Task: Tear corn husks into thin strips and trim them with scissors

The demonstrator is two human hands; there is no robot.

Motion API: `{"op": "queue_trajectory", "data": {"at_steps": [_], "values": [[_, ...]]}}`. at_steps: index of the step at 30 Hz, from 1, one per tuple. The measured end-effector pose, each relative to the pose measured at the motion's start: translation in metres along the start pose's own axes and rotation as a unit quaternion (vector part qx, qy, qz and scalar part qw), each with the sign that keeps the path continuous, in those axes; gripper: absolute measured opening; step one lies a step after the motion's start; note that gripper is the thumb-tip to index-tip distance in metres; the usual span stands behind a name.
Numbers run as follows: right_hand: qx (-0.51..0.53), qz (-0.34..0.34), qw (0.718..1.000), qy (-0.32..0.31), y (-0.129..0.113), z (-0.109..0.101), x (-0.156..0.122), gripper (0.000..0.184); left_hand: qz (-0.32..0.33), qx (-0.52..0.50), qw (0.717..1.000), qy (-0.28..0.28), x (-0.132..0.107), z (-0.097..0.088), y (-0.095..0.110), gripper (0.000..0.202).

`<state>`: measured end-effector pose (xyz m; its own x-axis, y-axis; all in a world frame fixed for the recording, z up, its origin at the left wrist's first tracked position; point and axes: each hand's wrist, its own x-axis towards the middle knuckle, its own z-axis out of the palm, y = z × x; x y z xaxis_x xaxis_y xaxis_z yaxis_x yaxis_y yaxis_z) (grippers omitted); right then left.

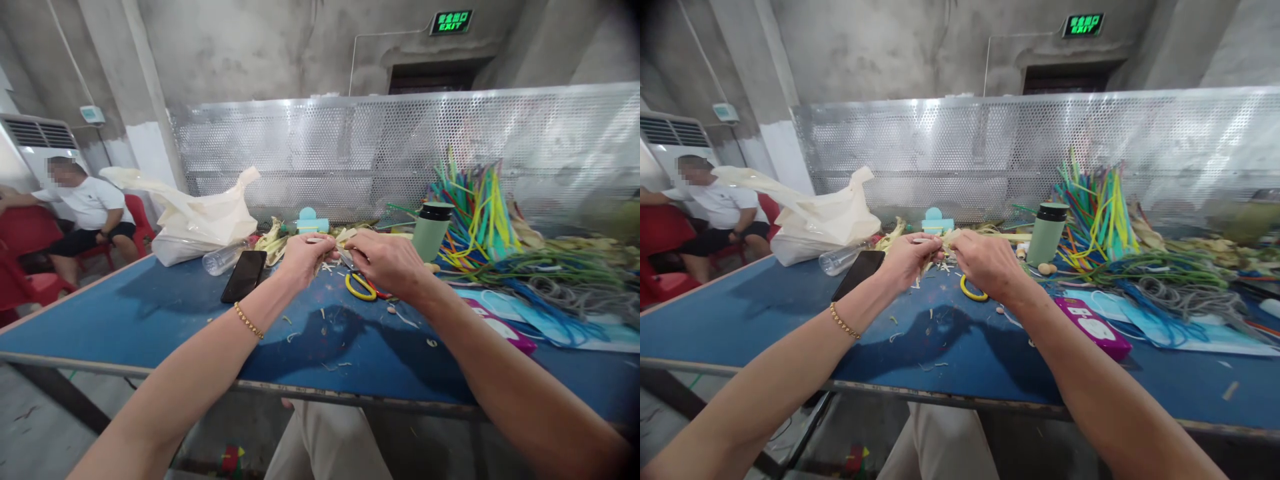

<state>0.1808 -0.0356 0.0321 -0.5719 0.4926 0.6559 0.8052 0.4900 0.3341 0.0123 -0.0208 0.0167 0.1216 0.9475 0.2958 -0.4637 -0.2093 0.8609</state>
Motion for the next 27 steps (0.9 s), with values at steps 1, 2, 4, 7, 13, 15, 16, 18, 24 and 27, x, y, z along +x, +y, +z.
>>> {"op": "queue_trajectory", "data": {"at_steps": [1, 2, 4, 7, 13, 15, 16, 18, 24, 27], "values": [[-0.025, 0.000, 1.000, -0.006, -0.001, -0.003, 0.000, 0.024, 0.015, 0.013, 1.000, 0.004, 0.001, -0.001, -0.001, 0.010], [-0.049, -0.003, 0.999, -0.010, -0.003, -0.007, 0.000, 0.025, 0.030, 0.028, 0.999, 0.007, 0.002, -0.001, -0.003, 0.010], [-0.083, -0.019, 0.996, -0.012, -0.006, -0.014, 0.000, 0.025, 0.057, 0.070, 0.996, 0.014, 0.003, -0.003, -0.005, 0.008], [-0.076, -0.048, 0.996, 0.004, -0.011, -0.021, 0.001, 0.027, 0.091, 0.162, 0.982, 0.019, 0.002, -0.004, -0.007, 0.004], [0.101, -0.017, 0.993, 0.054, -0.006, -0.015, 0.004, 0.025, 0.121, 0.284, 0.950, -0.049, -0.007, 0.000, -0.004, 0.007], [0.196, 0.000, 0.979, 0.060, 0.002, -0.011, 0.005, 0.020, 0.118, 0.302, 0.943, -0.070, -0.011, 0.002, -0.002, 0.006], [0.242, 0.014, 0.969, 0.055, 0.006, -0.009, 0.005, 0.019, 0.113, 0.309, 0.941, -0.080, -0.012, 0.002, -0.001, 0.006], [0.328, 0.059, 0.942, 0.038, 0.012, -0.008, 0.005, 0.018, 0.094, 0.310, 0.940, -0.106, -0.015, 0.004, 0.002, 0.006], [0.574, 0.182, 0.797, -0.057, 0.024, -0.011, 0.001, 0.025, 0.017, 0.218, 0.959, -0.179, -0.025, 0.011, 0.010, 0.007], [0.642, 0.232, 0.725, -0.094, 0.026, -0.007, -0.001, 0.029, -0.028, 0.145, 0.968, -0.202, -0.027, 0.013, 0.011, 0.013]]}}
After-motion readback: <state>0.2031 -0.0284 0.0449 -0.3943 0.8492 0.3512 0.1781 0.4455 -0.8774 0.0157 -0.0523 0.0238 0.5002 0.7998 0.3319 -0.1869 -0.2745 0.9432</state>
